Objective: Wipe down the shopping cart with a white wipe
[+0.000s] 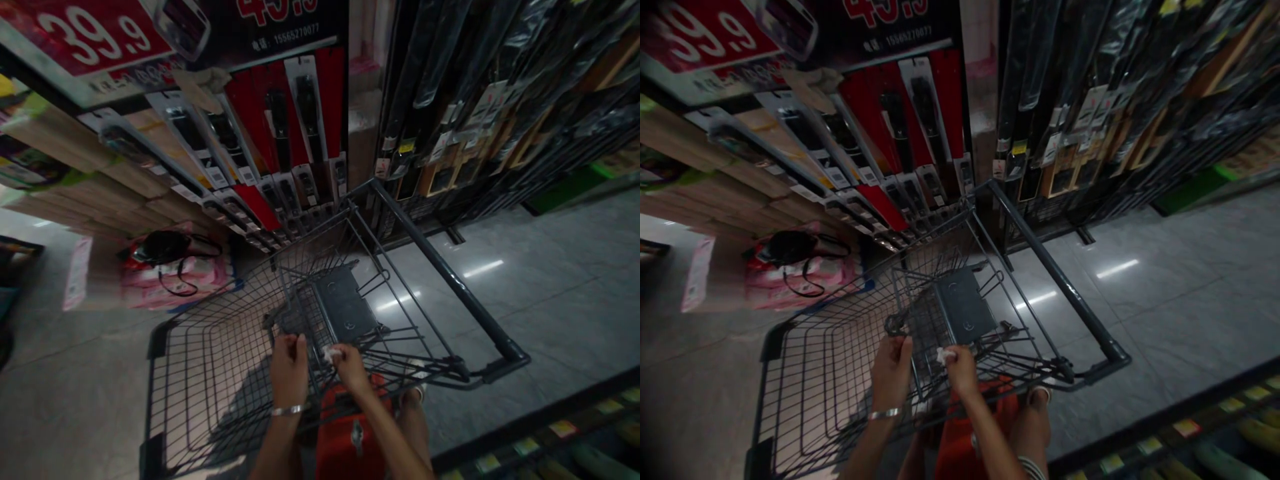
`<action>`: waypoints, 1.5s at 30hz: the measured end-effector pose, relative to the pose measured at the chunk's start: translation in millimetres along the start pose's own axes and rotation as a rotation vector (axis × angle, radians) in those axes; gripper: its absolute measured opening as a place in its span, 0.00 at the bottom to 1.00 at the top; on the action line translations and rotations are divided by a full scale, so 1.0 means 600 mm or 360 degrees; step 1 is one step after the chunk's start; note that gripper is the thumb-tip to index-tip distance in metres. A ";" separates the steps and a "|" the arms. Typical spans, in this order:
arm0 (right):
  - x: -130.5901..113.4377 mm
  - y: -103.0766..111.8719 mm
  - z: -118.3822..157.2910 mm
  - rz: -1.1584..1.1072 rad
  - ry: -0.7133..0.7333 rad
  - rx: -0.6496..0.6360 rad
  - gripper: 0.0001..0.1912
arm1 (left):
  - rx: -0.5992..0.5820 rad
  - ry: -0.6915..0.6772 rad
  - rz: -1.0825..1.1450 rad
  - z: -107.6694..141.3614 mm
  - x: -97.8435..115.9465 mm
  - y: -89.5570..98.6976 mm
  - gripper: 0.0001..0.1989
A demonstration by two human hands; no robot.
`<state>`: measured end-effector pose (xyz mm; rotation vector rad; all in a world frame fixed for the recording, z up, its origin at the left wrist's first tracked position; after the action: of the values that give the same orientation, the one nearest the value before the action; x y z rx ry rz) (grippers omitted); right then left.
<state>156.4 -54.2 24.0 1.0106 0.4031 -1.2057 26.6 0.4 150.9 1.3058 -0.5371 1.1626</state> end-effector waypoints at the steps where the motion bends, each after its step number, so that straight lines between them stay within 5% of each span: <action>1: -0.008 0.003 0.007 -0.0113 0.0011 0.0006 0.13 | -0.0021 -0.0013 -0.0054 -0.002 0.002 -0.002 0.18; 5: -0.050 0.016 0.037 -0.0524 0.0059 -0.0042 0.11 | -0.0129 -0.0049 -0.0248 0.006 0.000 -0.014 0.19; 11: -0.096 0.022 0.052 -0.0627 0.0237 0.0104 0.10 | -0.0199 -0.0115 -0.0338 0.013 -0.005 -0.020 0.22; 25: 0.004 -0.025 -0.030 -0.0272 -0.0124 0.0576 0.04 | -0.0113 -0.0179 -0.0176 0.027 -0.007 -0.025 0.23; 32: 0.032 0.011 -0.062 -0.0365 -0.0216 0.0762 0.08 | -0.0108 -0.0158 -0.0132 0.034 0.007 -0.027 0.24; 38: 0.005 -0.015 -0.074 -0.0420 0.0076 0.0254 0.13 | -0.0115 -0.0144 -0.0132 0.031 0.001 -0.029 0.24; 41: -0.003 -0.026 -0.070 -0.0449 0.0131 0.0141 0.19 | -0.0140 -0.0153 -0.0142 0.028 -0.003 -0.029 0.24; 45: -0.011 -0.020 -0.061 -0.0499 0.0109 0.0070 0.15 | -0.0174 -0.0168 -0.0157 0.027 -0.006 -0.030 0.25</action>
<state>152.1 -20.8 4.5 1.0544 0.6080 -1.4681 45.6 -12.9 143.9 1.2895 -0.5986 0.9743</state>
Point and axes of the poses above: each hand's wrist, its own z-axis away from the middle knuckle, its own y-axis out of the back of the hand, x = y × z, the point moved 5 cm from there along -z, towards the middle knuckle, and after that the axes turned 14 degrees about z, right-handed, at the moved point
